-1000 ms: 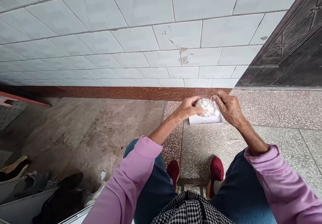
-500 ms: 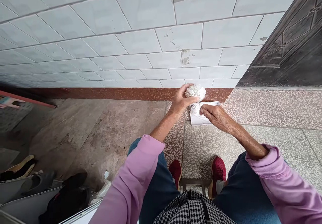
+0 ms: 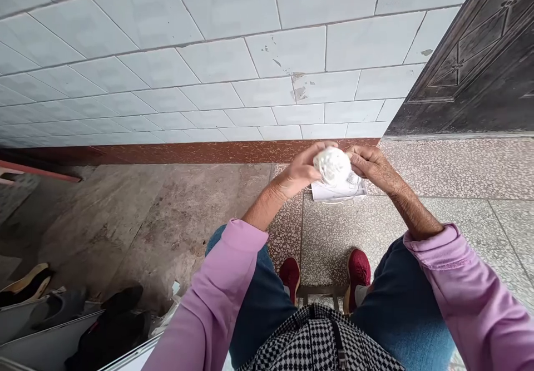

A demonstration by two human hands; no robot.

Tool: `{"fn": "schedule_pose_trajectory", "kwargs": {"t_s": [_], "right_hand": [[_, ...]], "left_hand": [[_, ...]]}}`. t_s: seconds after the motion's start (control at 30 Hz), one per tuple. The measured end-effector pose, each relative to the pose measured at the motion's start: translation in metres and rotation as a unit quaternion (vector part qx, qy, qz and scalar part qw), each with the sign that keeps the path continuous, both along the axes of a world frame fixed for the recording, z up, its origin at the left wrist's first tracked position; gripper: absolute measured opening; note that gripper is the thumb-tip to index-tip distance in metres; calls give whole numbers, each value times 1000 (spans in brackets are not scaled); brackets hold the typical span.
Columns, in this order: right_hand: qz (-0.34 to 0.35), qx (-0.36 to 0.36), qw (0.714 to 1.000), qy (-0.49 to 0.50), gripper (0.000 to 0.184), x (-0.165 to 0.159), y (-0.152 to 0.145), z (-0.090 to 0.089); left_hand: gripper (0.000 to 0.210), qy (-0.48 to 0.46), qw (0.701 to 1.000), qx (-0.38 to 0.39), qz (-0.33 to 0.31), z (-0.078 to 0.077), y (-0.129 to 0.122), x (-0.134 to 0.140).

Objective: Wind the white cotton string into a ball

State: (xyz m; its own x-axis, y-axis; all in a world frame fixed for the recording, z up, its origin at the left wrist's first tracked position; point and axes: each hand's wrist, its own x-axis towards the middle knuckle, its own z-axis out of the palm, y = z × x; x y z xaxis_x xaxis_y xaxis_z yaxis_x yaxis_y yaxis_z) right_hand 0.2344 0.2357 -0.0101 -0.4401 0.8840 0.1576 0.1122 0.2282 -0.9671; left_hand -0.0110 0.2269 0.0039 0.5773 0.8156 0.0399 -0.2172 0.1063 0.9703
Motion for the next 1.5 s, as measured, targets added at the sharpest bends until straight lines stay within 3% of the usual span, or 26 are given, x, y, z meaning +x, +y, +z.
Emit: {"fn": "schedule_pose_trajectory", "kwargs": {"t_s": [0.1,0.2,0.3,0.43,0.5,0.6,0.7,0.77,0.97,1.2,1.37,1.5], "right_hand": [[25,4,1000,-17,62,-9,-6,1],[38,29,998,-50,62,-19,-14,3],[56,54,993,-93,55,-26,-22,4],[87,68,986,-126,46,-27,-28,5],[93,71,985,-123,46,-22,-26,6],[69,72,989,-110,51,-9,-16,6],[54,48,995,-73,60,1,-7,5],[49,3,998,-32,62,4,-4,5],[60,-129,988,50,56,-1,-5,5],[78,-201,975,59,52,18,-5,-4],[-34,-180,983,30,54,64,-3,-10],[-166,-191,965,63,52,112,1,-14]], "left_hand": [[67,-56,992,-18,115,1,3,-1],[55,-51,981,-24,188,-3,10,-1],[61,24,969,18,244,-13,17,-1],[61,179,927,148,295,-24,18,-1],[56,241,913,200,261,-24,12,1],[52,296,929,192,109,-19,2,3],[62,223,968,98,-50,-10,-5,3],[72,129,988,34,-75,-3,-6,2],[67,-41,995,-55,77,5,2,-7],[78,-153,954,-31,258,12,21,-36],[65,-173,924,-3,340,12,30,-72],[53,-177,895,5,410,2,36,-99]]}}
